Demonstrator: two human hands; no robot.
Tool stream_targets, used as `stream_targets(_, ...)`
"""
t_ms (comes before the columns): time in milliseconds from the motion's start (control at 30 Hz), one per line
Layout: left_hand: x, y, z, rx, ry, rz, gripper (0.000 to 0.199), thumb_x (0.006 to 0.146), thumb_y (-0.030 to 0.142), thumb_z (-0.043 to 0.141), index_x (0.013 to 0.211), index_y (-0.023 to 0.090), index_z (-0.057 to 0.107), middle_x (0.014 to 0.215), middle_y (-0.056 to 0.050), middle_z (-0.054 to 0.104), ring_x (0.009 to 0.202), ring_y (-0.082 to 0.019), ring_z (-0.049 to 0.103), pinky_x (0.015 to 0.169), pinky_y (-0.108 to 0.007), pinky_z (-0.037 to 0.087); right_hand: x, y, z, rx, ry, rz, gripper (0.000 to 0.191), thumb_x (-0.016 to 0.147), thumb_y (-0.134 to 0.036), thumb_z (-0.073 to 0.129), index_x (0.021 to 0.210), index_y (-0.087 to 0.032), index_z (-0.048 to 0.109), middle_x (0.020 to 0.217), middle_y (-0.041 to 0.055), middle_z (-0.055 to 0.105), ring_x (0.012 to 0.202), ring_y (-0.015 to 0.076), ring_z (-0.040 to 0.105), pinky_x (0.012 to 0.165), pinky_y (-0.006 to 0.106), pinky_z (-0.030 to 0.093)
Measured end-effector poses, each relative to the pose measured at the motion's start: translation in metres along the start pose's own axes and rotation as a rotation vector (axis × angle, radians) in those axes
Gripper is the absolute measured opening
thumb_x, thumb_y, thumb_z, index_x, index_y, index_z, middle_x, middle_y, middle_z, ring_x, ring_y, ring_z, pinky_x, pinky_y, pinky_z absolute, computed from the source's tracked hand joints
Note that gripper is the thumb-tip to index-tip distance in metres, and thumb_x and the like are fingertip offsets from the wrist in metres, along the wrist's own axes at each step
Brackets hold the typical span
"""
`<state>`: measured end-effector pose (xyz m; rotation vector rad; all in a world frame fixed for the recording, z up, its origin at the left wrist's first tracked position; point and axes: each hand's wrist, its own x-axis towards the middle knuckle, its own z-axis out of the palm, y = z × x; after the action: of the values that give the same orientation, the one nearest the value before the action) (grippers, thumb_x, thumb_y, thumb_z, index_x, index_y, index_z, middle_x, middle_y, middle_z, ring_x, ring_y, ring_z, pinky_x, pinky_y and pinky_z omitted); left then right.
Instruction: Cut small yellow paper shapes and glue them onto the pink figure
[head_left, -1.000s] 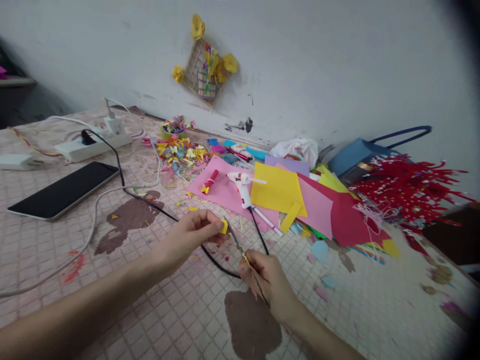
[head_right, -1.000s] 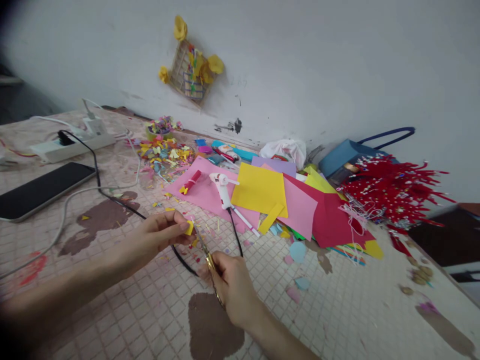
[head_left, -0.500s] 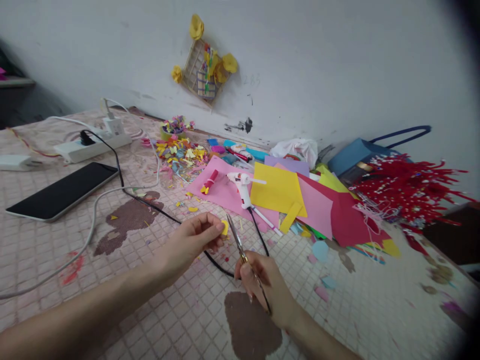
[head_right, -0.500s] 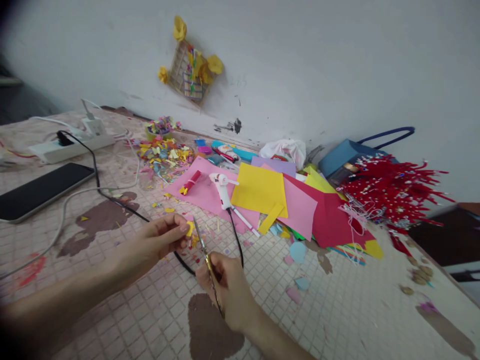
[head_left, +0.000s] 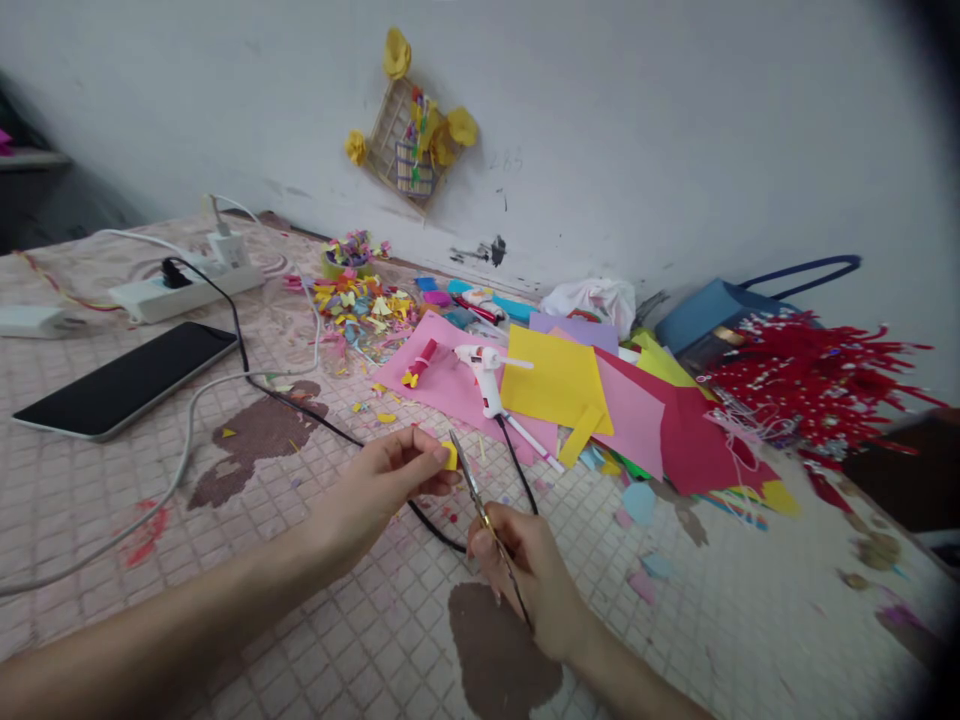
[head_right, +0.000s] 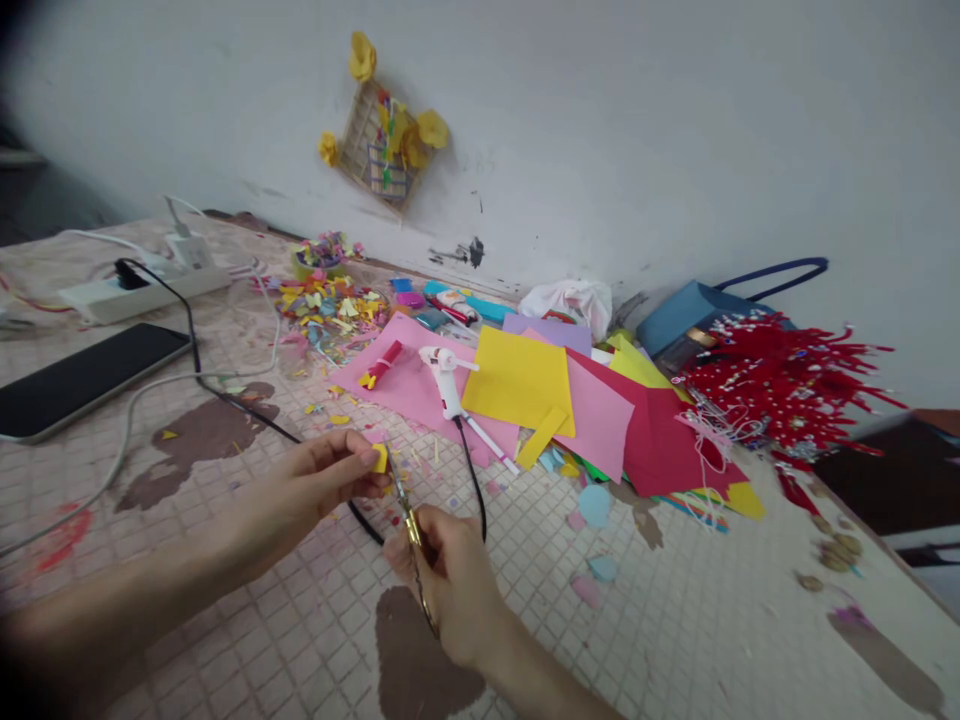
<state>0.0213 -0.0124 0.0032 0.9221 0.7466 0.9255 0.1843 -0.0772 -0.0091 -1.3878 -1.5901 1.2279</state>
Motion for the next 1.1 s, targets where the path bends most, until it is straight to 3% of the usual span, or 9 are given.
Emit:
stream_targets(433,-0.0005,-0.0061,0.0033,-0.100,0.057,0.007,0.017,0.074,0.027,0.067,0.070,0.014,0.057,0.066,0.001,0.063,0.063,-0.009,0.058,0.064,-0.021,0.045,-0.0011,0.0014,0.0021,-0.024,0.011,-0.007,0.041,0.084,-0.053,0.046,0.063,-0.017,0.045,0.053,-0.0050,0.035,0.048,0.0089,0.031,0.044,0.022,0.023)
stream_targets(1100,-0.0003,-0.0078,0.0028,-0.115,0.057,0.001,0.017,0.074,0.028,0.067,0.069,0.015,0.057,0.065,0.001,0.064,0.063,-0.009,0.058,0.060,-0.020,0.044,-0.0002,0.0006,0.0024,-0.034,0.013,-0.007,0.042,0.084,-0.053,0.045,0.062,-0.018,0.041,0.055,-0.0056,0.032,0.050,0.0089,0.029,0.045,0.022,0.022)
